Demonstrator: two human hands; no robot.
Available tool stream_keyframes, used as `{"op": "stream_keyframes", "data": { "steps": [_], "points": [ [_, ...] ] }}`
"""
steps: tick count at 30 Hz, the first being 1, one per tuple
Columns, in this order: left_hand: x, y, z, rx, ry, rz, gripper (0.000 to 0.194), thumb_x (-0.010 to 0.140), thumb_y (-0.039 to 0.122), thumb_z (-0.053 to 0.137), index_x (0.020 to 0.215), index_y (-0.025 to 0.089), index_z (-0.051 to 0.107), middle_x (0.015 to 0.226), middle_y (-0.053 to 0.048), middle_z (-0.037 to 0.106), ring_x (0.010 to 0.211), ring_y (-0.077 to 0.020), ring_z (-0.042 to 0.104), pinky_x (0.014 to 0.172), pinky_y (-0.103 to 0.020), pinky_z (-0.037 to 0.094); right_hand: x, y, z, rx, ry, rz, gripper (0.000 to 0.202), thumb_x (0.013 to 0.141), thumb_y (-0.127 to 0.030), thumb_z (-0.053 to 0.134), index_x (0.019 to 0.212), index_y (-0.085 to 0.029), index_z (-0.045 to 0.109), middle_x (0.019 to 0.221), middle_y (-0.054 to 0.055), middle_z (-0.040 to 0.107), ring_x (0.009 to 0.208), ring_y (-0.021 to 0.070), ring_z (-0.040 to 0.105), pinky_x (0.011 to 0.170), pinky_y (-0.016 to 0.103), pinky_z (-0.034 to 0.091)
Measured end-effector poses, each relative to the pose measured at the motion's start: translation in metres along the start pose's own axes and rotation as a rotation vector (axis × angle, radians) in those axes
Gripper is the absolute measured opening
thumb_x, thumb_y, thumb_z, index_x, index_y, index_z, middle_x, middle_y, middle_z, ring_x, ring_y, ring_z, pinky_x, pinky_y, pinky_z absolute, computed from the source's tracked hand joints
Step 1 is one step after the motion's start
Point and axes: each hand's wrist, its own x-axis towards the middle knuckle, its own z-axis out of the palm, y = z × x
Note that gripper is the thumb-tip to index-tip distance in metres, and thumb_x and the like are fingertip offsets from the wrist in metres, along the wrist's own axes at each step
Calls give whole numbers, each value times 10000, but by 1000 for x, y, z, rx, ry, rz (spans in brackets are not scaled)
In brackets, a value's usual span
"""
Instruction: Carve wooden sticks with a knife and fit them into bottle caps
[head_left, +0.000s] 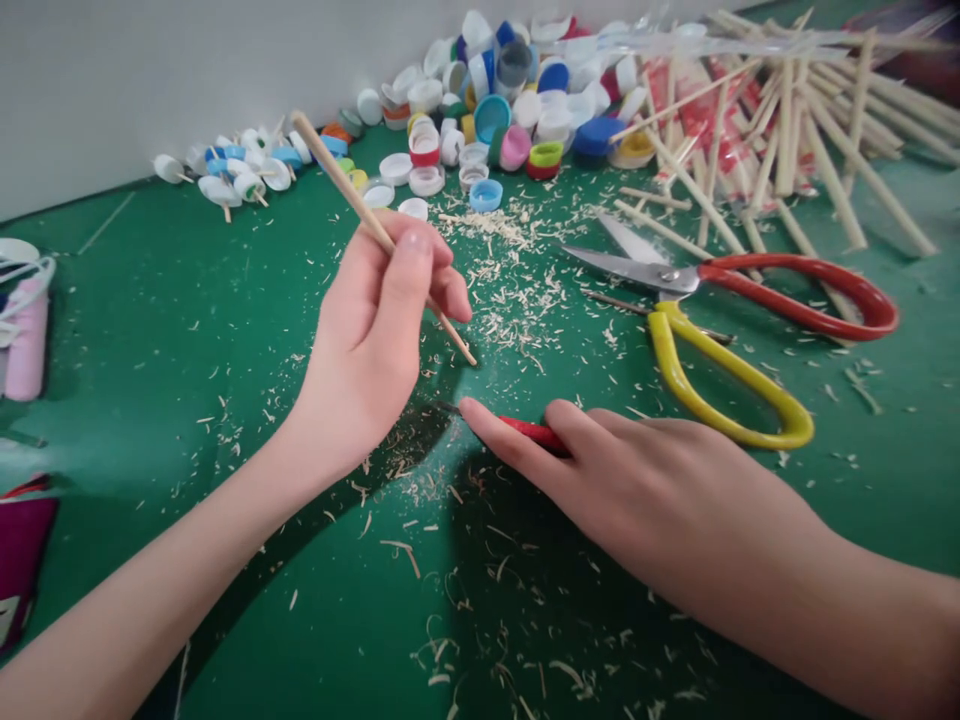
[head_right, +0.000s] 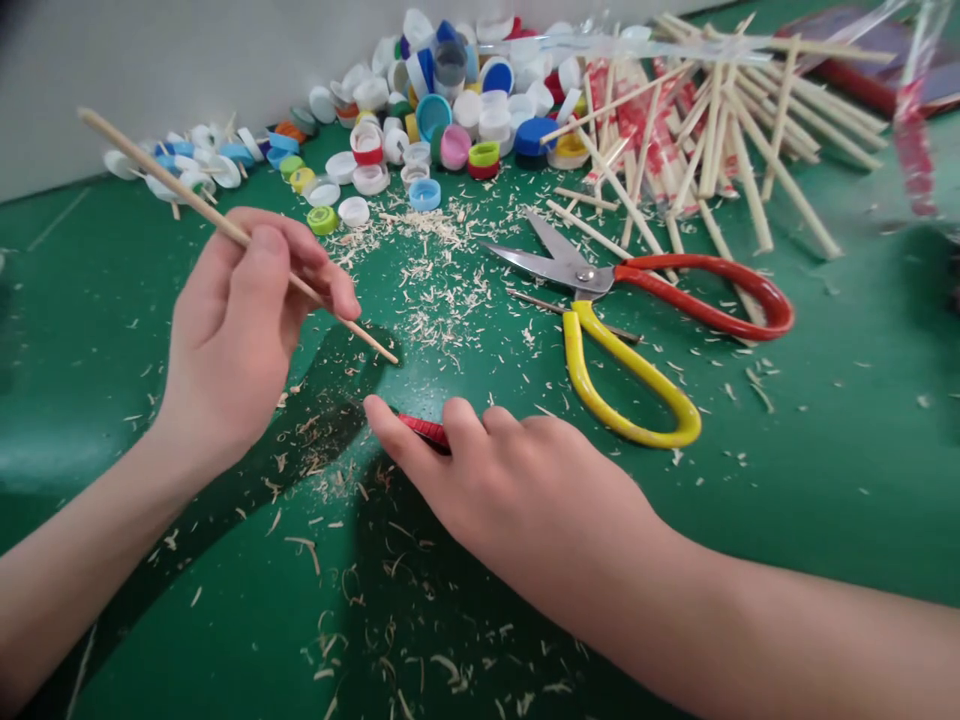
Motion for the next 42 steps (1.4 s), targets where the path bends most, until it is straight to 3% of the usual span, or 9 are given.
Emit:
{"op": "stream_keyframes", "data": {
  "steps": [3,7,11,17,21,27,31,36,42],
  "points": [
    [1,8,0,-36,3,-78,201,997,254,366,840,273,489,742,-12,559,662,-151,617,761,-364,568,0,0,0,-3,8,3,692,874,-79,467,1542,-214,346,766,-13,519,568,152,421,576,340,197],
    [0,14,0,-81,-13,-120,86,996,252,391,949,287,453,687,25,556,515,-127,565,658,-344,581,-1,0,1,16,16,-1,659,891,-94,461,1529,-220,356,757,-17,508,564,151,418,572,344,189],
    [0,15,-1,-195,-16,-123,63,975,212,463,945,267,457,695,38,540,450,-85,486,474,-270,464,-2,2,2,40,21,-7,675,896,-81,448,1543,-219,314,759,-23,504,568,151,420,573,347,187],
    [3,13,-3,-216,-4,-240,300,1018,444,313,858,253,480,607,24,312,458,-89,291,385,-238,276,0,10,0,176,26,-90,685,879,-42,413,1536,-211,317,778,-31,513,563,137,421,566,356,189],
    [2,11,-1,-235,-14,-266,353,1026,474,282,808,239,430,607,38,217,460,-72,228,379,-206,222,6,15,-4,213,46,-110,687,870,-26,421,1529,-194,325,800,-35,526,589,119,429,565,336,225],
    [-3,14,7,-324,3,-195,276,1038,350,383,789,239,425,602,61,258,451,-60,238,400,-187,260,11,14,-5,107,90,-74,653,916,4,349,1527,-226,337,785,-29,484,610,146,404,589,321,257],
    [-6,17,10,-431,7,-141,279,1000,351,512,758,231,440,569,78,269,435,-61,250,383,-209,236,8,9,-4,136,38,-72,629,935,-30,332,1541,-199,309,788,-28,492,575,143,402,566,336,224],
    [-9,18,11,-453,-25,-117,300,993,358,514,734,227,436,559,73,308,431,-67,254,389,-249,243,9,11,-5,125,11,-103,618,926,-24,311,1522,-185,319,788,-22,512,566,147,426,563,343,220],
    [-10,15,14,-475,4,-75,285,971,397,562,764,215,486,683,40,361,478,-51,290,412,-230,274,15,12,-10,42,43,-110,632,917,25,255,1515,-168,319,757,-14,482,570,172,384,574,346,214]
  ]
}}
